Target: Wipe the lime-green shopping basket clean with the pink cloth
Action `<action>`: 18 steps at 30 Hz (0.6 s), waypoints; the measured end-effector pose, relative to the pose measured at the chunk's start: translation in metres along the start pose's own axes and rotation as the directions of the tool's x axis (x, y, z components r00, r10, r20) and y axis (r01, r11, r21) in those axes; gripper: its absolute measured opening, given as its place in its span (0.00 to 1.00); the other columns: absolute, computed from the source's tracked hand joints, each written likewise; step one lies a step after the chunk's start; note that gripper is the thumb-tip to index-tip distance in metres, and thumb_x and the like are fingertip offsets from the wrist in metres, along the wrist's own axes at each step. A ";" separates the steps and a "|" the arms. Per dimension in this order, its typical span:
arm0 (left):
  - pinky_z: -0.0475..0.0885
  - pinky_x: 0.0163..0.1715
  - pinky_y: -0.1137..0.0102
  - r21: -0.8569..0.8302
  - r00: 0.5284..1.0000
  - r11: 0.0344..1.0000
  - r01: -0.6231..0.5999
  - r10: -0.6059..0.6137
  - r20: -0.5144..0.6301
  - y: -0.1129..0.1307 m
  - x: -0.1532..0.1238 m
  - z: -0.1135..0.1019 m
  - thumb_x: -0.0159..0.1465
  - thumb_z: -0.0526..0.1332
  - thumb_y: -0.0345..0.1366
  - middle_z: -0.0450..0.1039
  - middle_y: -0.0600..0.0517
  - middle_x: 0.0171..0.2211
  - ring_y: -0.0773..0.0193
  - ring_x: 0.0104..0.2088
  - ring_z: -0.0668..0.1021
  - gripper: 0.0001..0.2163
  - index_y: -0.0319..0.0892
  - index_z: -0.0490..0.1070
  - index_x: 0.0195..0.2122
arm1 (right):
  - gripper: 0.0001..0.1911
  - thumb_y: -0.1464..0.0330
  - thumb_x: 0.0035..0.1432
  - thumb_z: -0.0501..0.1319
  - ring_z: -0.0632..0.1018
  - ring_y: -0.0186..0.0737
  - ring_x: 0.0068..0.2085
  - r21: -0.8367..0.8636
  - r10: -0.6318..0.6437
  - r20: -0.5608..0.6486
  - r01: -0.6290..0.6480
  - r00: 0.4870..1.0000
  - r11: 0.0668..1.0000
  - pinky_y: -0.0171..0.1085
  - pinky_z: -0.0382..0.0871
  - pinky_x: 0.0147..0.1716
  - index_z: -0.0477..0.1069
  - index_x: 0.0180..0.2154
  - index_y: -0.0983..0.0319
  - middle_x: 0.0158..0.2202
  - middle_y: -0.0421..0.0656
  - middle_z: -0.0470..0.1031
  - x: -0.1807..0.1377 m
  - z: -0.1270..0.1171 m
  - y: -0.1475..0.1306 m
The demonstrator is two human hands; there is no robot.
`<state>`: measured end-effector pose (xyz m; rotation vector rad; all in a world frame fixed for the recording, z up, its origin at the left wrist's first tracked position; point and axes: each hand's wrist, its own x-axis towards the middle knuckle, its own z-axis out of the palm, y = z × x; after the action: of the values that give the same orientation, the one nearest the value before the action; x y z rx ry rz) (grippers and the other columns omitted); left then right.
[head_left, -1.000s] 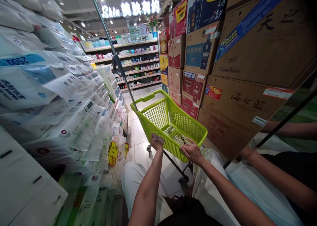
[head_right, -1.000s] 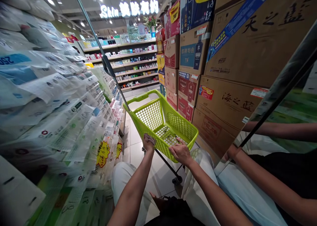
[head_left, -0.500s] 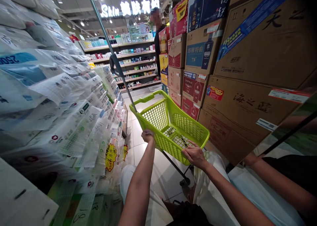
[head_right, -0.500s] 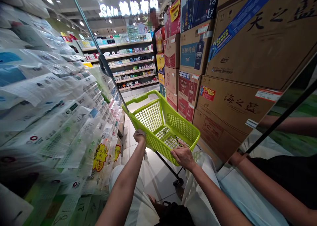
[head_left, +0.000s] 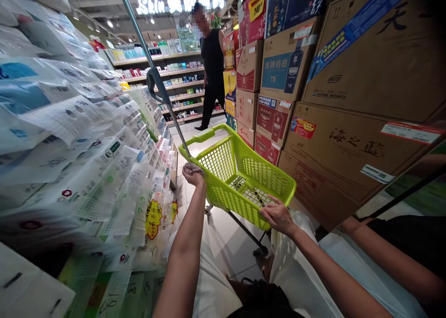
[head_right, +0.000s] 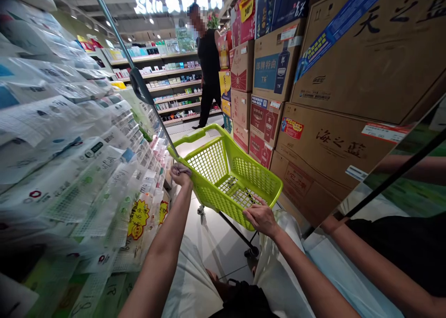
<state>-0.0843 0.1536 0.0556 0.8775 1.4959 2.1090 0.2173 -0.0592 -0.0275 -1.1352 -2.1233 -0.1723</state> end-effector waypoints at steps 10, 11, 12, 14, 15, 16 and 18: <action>0.66 0.67 0.48 0.127 0.670 0.811 -0.571 0.371 0.643 -0.003 -0.041 -0.026 0.60 0.60 0.21 0.72 0.45 0.60 0.50 0.67 0.69 0.21 0.48 0.77 0.51 | 0.24 0.62 0.74 0.49 0.77 0.35 0.29 0.023 0.076 0.083 -0.078 0.994 0.997 0.45 0.63 0.65 0.77 0.29 0.55 0.23 0.37 0.76 -0.007 -0.001 0.002; 0.66 0.68 0.50 0.098 0.610 0.793 -0.601 0.376 0.698 -0.005 -0.042 -0.031 0.58 0.59 0.20 0.73 0.46 0.59 0.51 0.67 0.70 0.23 0.49 0.77 0.51 | 0.25 0.62 0.75 0.49 0.77 0.35 0.29 0.028 0.073 0.080 -0.075 0.994 0.997 0.45 0.62 0.65 0.77 0.29 0.55 0.23 0.37 0.76 -0.008 -0.003 0.004; 0.66 0.68 0.51 0.084 0.577 0.783 -0.616 0.376 0.725 -0.005 -0.039 -0.033 0.57 0.59 0.19 0.74 0.47 0.58 0.52 0.67 0.71 0.25 0.50 0.77 0.51 | 0.25 0.62 0.75 0.48 0.77 0.35 0.29 0.033 0.068 0.080 -0.071 0.994 0.997 0.45 0.62 0.66 0.77 0.29 0.55 0.24 0.37 0.77 -0.009 -0.006 0.005; 0.67 0.68 0.50 0.108 0.594 0.783 -0.613 0.367 0.716 0.000 -0.026 -0.032 0.56 0.59 0.18 0.74 0.47 0.58 0.51 0.68 0.69 0.26 0.49 0.77 0.52 | 0.25 0.62 0.75 0.48 0.78 0.35 0.29 0.032 0.073 0.099 -0.077 0.992 0.997 0.46 0.61 0.66 0.77 0.29 0.55 0.25 0.37 0.78 -0.008 -0.011 0.007; 0.66 0.68 0.49 0.134 0.629 0.788 -0.601 0.363 0.687 0.004 -0.020 -0.030 0.56 0.58 0.18 0.74 0.46 0.59 0.50 0.69 0.68 0.26 0.49 0.77 0.52 | 0.25 0.62 0.75 0.48 0.78 0.35 0.30 0.023 0.091 0.118 -0.094 0.989 0.995 0.47 0.61 0.66 0.77 0.29 0.55 0.25 0.37 0.78 -0.006 -0.012 0.007; 0.66 0.68 0.47 0.157 0.664 0.794 -0.587 0.361 0.655 0.007 -0.015 -0.027 0.57 0.58 0.18 0.73 0.45 0.60 0.48 0.70 0.66 0.25 0.48 0.76 0.53 | 0.25 0.62 0.75 0.47 0.79 0.36 0.31 0.004 0.120 0.138 -0.121 0.983 0.993 0.48 0.60 0.66 0.77 0.30 0.55 0.26 0.37 0.80 -0.002 -0.012 0.005; 0.64 0.68 0.45 0.173 0.714 0.810 -0.561 0.366 0.597 0.007 -0.019 -0.022 0.58 0.58 0.18 0.71 0.43 0.62 0.47 0.71 0.64 0.24 0.47 0.75 0.53 | 0.22 0.62 0.75 0.48 0.82 0.38 0.35 -0.057 0.196 0.161 -0.189 0.967 0.980 0.51 0.59 0.66 0.78 0.36 0.55 0.32 0.40 0.83 0.007 -0.008 -0.001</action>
<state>-0.0858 0.1238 0.0527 1.9934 1.4337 1.6618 0.2179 -0.0585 -0.0163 -1.4153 -2.1450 -0.0328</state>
